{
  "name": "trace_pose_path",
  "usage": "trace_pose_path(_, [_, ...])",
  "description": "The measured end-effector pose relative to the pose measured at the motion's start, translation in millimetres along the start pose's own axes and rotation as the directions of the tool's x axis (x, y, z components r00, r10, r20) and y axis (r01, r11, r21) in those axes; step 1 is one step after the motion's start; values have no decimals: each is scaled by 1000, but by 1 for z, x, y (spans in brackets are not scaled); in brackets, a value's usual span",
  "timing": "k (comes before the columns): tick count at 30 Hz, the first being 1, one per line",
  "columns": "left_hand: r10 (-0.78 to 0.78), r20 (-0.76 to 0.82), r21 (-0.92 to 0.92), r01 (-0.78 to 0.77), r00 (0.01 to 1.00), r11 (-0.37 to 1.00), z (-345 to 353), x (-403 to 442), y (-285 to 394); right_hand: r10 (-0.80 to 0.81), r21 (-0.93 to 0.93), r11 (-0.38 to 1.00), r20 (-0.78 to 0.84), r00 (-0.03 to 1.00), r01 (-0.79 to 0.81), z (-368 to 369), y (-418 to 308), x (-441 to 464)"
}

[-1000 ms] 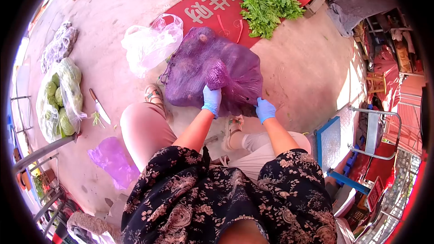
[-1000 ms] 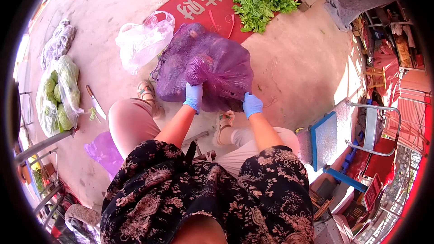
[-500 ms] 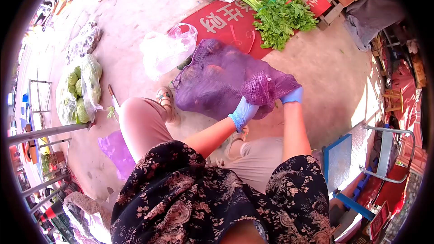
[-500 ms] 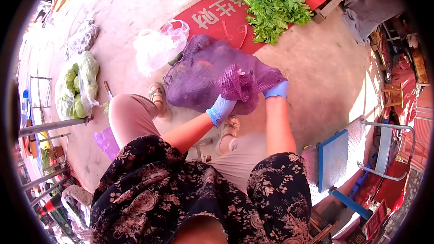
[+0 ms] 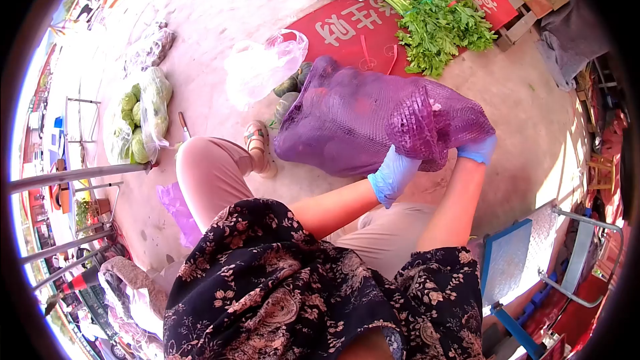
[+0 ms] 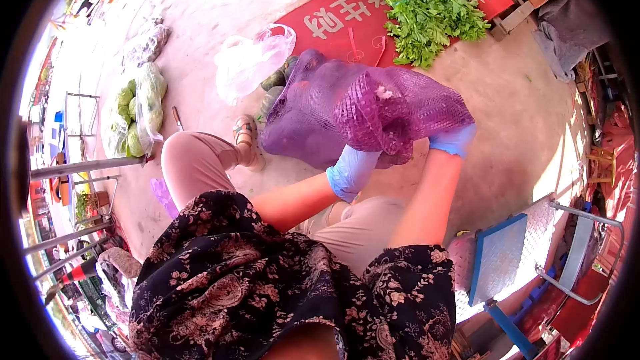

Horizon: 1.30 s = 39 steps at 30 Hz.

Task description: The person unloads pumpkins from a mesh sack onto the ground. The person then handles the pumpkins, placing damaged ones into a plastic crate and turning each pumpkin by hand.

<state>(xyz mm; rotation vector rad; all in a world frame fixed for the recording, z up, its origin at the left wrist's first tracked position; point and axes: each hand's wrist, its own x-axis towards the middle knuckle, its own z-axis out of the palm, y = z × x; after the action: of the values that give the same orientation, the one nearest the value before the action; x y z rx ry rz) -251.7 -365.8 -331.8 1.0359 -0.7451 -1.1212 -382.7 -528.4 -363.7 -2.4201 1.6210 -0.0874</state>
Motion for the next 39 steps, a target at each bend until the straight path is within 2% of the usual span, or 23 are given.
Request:
trace_pose_path(1, [120, 0, 63, -120, 993, 991, 2, -2, 2, 20, 25, 999, -23, 1000, -20, 0, 5, 0])
trace_pose_path(2, [251, 28, 218, -251, 967, 943, 2, -3, 2, 16, 236, 972, -116, 993, 12, 0, 10, -1])
trace_pose_path(4, [499, 82, 510, -467, 863, 723, 3, -5, 8, 66, 554, 827, -262, 963, 94, -11, 7, -3])
trace_pose_path(6, [216, 107, 132, -229, 971, 964, 1, -8, 26, 215, 754, 651, -295, 931, 88, -18, -5, -8])
trace_pose_path(7, [83, 168, -63, -73, 982, 995, -2, -5, 36, 274, 811, 579, -284, 919, 79, -20, -15, -12])
trace_pose_path(10, [327, 184, -56, -322, 927, 945, 4, 3, 42, 416, 917, 395, -227, 881, 50, -22, -43, -27])
trace_pose_path(12, [353, 266, 134, -398, 897, 908, -6, 3, 38, 466, 965, 261, -127, 876, 1, -26, -49, -22])
trace_pose_path(14, [319, 345, 259, -416, 883, 872, -16, 8, 30, 463, 998, 34, 30, 886, -52, -30, -51, -10])
trace_pose_path(15, [338, 330, 293, -436, 881, 851, -20, 9, 15, 422, 974, -213, 162, 892, -76, -24, -46, -3])
trace_pose_path(18, [292, 308, 360, -395, 906, 845, -51, 10, -25, 326, 912, -399, 237, 915, -94, -44, -116, -20])
trace_pose_path(20, [239, 274, 462, -345, 932, 817, -74, 4, -38, 36, 832, -508, 281, 959, -225, -34, -155, -31])
trace_pose_path(22, [216, 171, 543, -275, 961, 793, -94, 0, -55, -40, 827, -448, 362, 931, -341, -10, -194, -46])
trace_pose_path(24, [206, 61, 600, -201, 977, 774, -113, 3, -69, -121, 956, -144, 240, 963, -256, 28, -206, -54])
trace_pose_path(26, [180, -29, 635, -121, 983, 763, -137, 12, -79, -107, 952, -179, 231, 967, -247, 27, -222, -63])
trace_pose_path(27, [150, -41, 645, -88, 988, 759, -151, 17, -81, -148, 995, 50, 97, 984, -91, 22, -222, -67])
trace_pose_path(30, [0, 2, 702, -1, 1000, 712, -189, 27, -84, -220, 985, 50, 171, 960, -164, 20, -221, -72])
trace_pose_path(32, [-153, 86, 763, 34, 984, 646, -210, 27, -81, -374, 975, -69, 170, 912, -210, -8, -204, -71])
trace_pose_path(33, [-234, 106, 687, 99, 966, 720, -216, 24, -75, -427, 987, 50, 162, 890, -155, -22, -179, -68])
trace_pose_path(34, [-308, 121, 580, 185, 944, 793, -218, 20, -67, -301, 979, 187, 133, 944, -79, -25, -158, -73])
trace_pose_path(35, [-376, 39, 12, 375, 926, 927, -204, 13, -48, -182, 945, 327, 78, 980, -15, -14, -135, -76])
trace_pose_path(36, [-379, 34, 16, 378, 925, 925, -197, 14, -40, -71, 887, 460, 3, 997, 30, 5, -111, -77])
trace_pose_path(38, [-412, 13, 29, 411, 911, 911, -191, 14, -35, 85, 585, 780, 253, 964, -222, 84, -50, -93])
trace_pose_path(39, [-332, 119, 122, 318, 936, 940, -187, 17, -33, 56, 445, 874, 304, 951, -194, 84, -58, -101])
